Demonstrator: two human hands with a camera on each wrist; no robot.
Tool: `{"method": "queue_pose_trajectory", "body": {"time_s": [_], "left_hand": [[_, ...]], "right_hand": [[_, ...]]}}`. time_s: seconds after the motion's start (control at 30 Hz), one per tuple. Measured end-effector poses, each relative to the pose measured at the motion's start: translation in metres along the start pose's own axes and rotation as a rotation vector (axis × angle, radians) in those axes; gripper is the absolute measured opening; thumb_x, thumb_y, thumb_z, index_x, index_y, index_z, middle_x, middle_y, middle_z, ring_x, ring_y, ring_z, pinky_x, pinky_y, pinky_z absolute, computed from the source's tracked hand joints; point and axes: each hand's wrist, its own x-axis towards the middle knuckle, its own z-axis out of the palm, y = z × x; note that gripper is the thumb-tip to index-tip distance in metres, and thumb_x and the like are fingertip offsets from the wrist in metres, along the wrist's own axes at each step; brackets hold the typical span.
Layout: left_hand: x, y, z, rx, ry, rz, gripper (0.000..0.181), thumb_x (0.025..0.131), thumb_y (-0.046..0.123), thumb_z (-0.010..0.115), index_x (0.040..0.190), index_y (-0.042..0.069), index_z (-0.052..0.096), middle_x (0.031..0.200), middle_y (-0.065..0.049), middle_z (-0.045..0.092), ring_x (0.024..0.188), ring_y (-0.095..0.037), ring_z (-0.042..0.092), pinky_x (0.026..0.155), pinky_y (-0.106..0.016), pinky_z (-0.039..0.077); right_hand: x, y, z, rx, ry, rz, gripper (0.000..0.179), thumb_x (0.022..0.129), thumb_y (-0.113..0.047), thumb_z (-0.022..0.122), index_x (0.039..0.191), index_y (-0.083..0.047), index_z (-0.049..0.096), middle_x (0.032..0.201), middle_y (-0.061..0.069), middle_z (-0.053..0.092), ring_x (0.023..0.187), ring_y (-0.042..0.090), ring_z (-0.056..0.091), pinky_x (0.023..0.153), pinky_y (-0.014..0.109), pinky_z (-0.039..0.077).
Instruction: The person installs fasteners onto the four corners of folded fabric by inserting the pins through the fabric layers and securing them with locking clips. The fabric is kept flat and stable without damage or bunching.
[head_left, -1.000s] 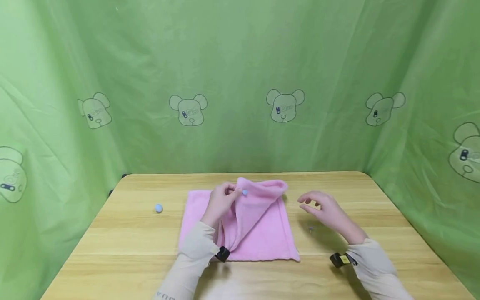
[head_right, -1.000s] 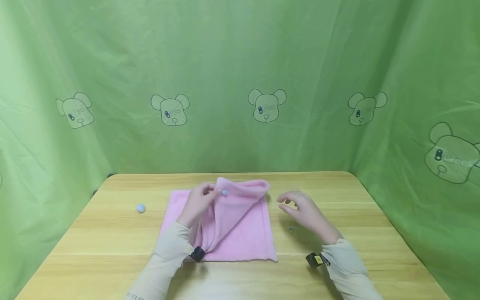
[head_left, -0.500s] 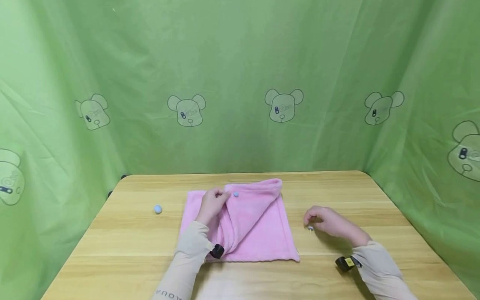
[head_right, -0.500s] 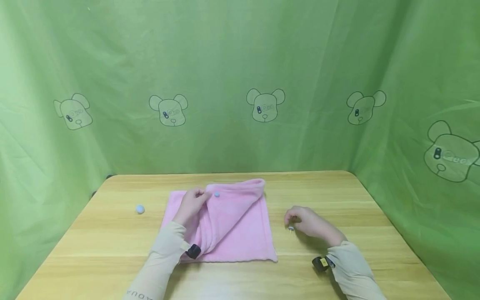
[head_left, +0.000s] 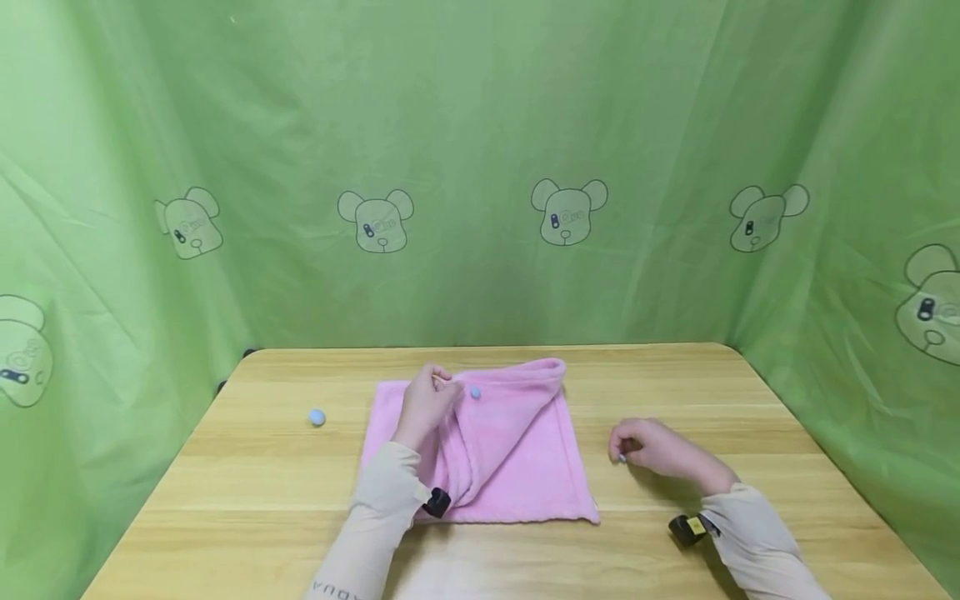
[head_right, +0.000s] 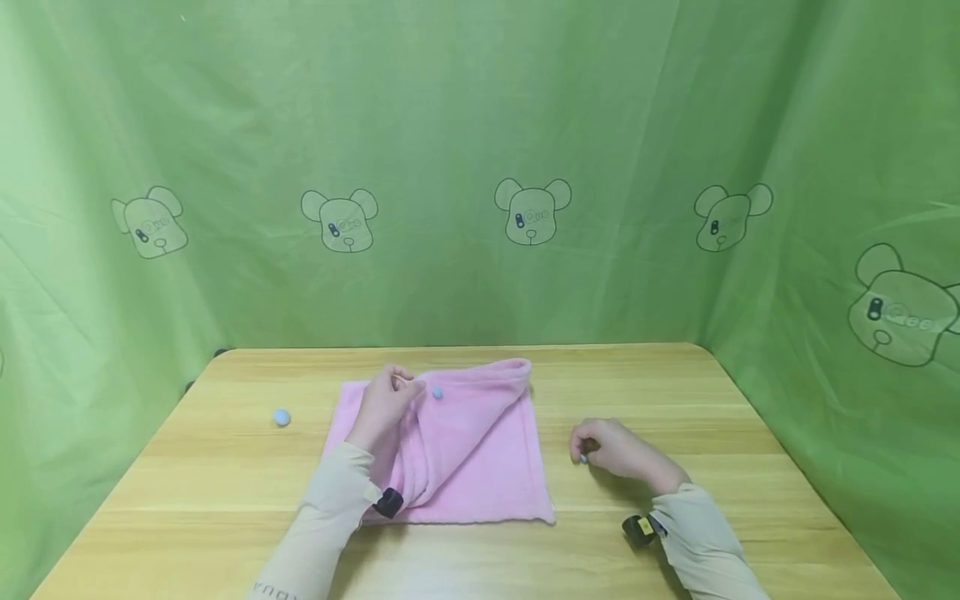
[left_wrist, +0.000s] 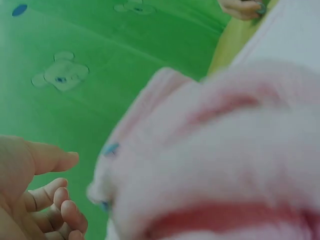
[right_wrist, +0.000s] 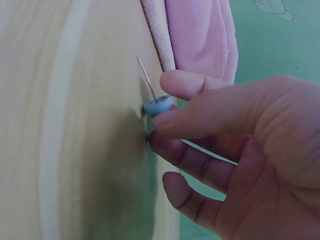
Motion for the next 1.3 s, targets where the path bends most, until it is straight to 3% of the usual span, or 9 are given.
{"method": "queue_pose_trajectory", "body": {"time_s": [0.13, 0.27, 0.5, 0.67, 0.83, 1.07, 1.3], "left_hand": [[-0.007, 0.016, -0.001, 0.007, -0.016, 0.084, 0.025, 0.087, 0.016, 0.068, 0.106, 0.005, 0.057, 0.075, 0.001, 0.050, 0.064, -0.012, 0.047, 0.056, -0.024, 0.043], [-0.016, 0.030, 0.001, 0.018, -0.076, 0.134, 0.023, 0.088, 0.016, 0.068, 0.107, 0.008, 0.059, 0.077, 0.000, 0.053, 0.065, -0.011, 0.048, 0.057, -0.023, 0.044], [-0.033, 0.047, 0.010, 0.136, -0.268, 0.271, 0.019, 0.090, 0.020, 0.067, 0.105, 0.008, 0.063, 0.079, -0.003, 0.058, 0.073, -0.012, 0.052, 0.065, -0.022, 0.047], [-0.046, 0.053, 0.022, 0.198, -0.396, 0.310, 0.015, 0.090, 0.019, 0.066, 0.101, 0.010, 0.065, 0.079, 0.001, 0.059, 0.072, -0.009, 0.053, 0.066, -0.022, 0.047], [-0.059, 0.053, 0.042, 0.257, -0.512, 0.323, 0.011, 0.087, 0.017, 0.070, 0.097, 0.013, 0.065, 0.080, 0.005, 0.060, 0.072, -0.004, 0.052, 0.066, -0.019, 0.046], [-0.076, 0.043, 0.068, 0.493, -0.680, 0.423, 0.009, 0.084, 0.020, 0.072, 0.091, 0.020, 0.067, 0.076, 0.013, 0.061, 0.068, 0.002, 0.052, 0.068, -0.014, 0.044], [-0.086, 0.026, 0.090, 0.587, -0.737, 0.418, 0.015, 0.075, 0.022, 0.078, 0.085, 0.022, 0.067, 0.070, 0.016, 0.057, 0.065, 0.003, 0.050, 0.065, -0.012, 0.041]], "right_hand": [[-0.001, -0.001, 0.000, -0.004, -0.010, 0.005, 0.023, 0.076, 0.013, 0.063, 0.080, -0.010, 0.064, 0.081, 0.000, 0.064, 0.077, 0.005, 0.052, 0.067, 0.021, 0.046], [-0.001, -0.001, 0.000, 0.018, -0.025, 0.012, 0.020, 0.076, 0.011, 0.065, 0.080, -0.009, 0.064, 0.080, 0.000, 0.063, 0.076, 0.004, 0.051, 0.066, 0.021, 0.045], [-0.002, -0.002, 0.000, 0.037, -0.043, 0.030, 0.019, 0.076, 0.010, 0.066, 0.080, -0.008, 0.064, 0.079, 0.001, 0.063, 0.074, 0.002, 0.050, 0.064, 0.020, 0.045], [-0.001, 0.000, 0.000, 0.026, -0.051, 0.036, 0.016, 0.077, 0.006, 0.068, 0.080, -0.009, 0.064, 0.078, 0.000, 0.063, 0.074, 0.000, 0.049, 0.064, 0.019, 0.045], [0.000, -0.002, -0.001, 0.033, -0.059, 0.042, 0.014, 0.078, 0.005, 0.069, 0.080, -0.009, 0.065, 0.078, -0.001, 0.062, 0.072, 0.000, 0.049, 0.063, 0.019, 0.045], [-0.001, -0.004, -0.002, 0.031, -0.053, 0.033, 0.012, 0.078, 0.002, 0.070, 0.080, -0.009, 0.065, 0.076, -0.002, 0.063, 0.072, 0.000, 0.049, 0.063, 0.019, 0.044], [0.000, -0.004, -0.001, 0.024, -0.048, 0.032, 0.012, 0.080, 0.000, 0.070, 0.080, -0.010, 0.065, 0.076, -0.002, 0.062, 0.072, 0.000, 0.049, 0.063, 0.019, 0.043]]}}
